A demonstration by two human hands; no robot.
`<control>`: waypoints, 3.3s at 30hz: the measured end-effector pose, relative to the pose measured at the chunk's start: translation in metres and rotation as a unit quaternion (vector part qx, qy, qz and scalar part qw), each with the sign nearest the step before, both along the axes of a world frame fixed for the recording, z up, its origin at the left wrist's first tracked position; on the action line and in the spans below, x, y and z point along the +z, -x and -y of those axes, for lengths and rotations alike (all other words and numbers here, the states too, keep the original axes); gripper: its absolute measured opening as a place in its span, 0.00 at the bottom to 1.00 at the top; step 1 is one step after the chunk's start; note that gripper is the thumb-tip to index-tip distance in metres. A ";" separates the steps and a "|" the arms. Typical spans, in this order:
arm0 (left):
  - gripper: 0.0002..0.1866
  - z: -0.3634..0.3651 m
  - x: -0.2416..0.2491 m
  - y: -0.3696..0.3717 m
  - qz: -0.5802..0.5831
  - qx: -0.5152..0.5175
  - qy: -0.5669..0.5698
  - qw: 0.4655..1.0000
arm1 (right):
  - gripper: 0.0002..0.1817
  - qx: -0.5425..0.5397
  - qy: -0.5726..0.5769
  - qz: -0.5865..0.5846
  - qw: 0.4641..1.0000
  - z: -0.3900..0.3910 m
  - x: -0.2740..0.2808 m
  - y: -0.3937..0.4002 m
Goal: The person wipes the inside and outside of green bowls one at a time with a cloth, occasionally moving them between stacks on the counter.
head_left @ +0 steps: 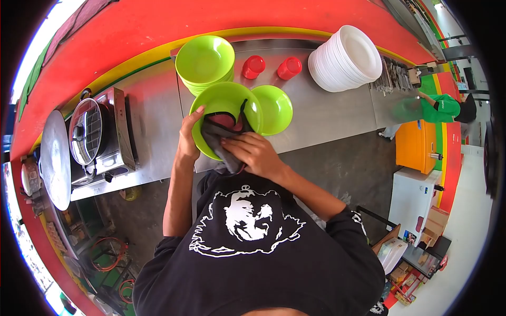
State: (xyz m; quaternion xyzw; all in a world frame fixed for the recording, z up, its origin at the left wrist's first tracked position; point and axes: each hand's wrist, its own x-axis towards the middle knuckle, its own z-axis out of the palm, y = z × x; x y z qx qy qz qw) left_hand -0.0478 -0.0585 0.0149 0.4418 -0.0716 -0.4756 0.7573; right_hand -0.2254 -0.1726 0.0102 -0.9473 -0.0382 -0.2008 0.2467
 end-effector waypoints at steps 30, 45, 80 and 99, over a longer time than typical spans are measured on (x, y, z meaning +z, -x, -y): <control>0.27 0.060 -0.027 0.119 0.144 0.140 -0.215 0.956 | 0.33 0.172 -0.168 -0.028 0.970 0.129 0.015 0.036; 0.37 0.077 -0.017 0.151 -0.069 0.346 -0.190 0.916 | 0.54 0.038 -0.186 0.008 0.982 0.074 -0.055 0.092; 0.28 0.078 -0.037 0.187 0.099 0.231 -0.102 0.963 | 0.31 -0.064 -0.526 0.030 0.847 0.131 -0.058 0.088; 0.27 0.083 -0.022 0.180 -0.098 0.114 -0.041 0.988 | 0.30 -0.093 -0.585 0.003 0.806 0.144 -0.069 0.110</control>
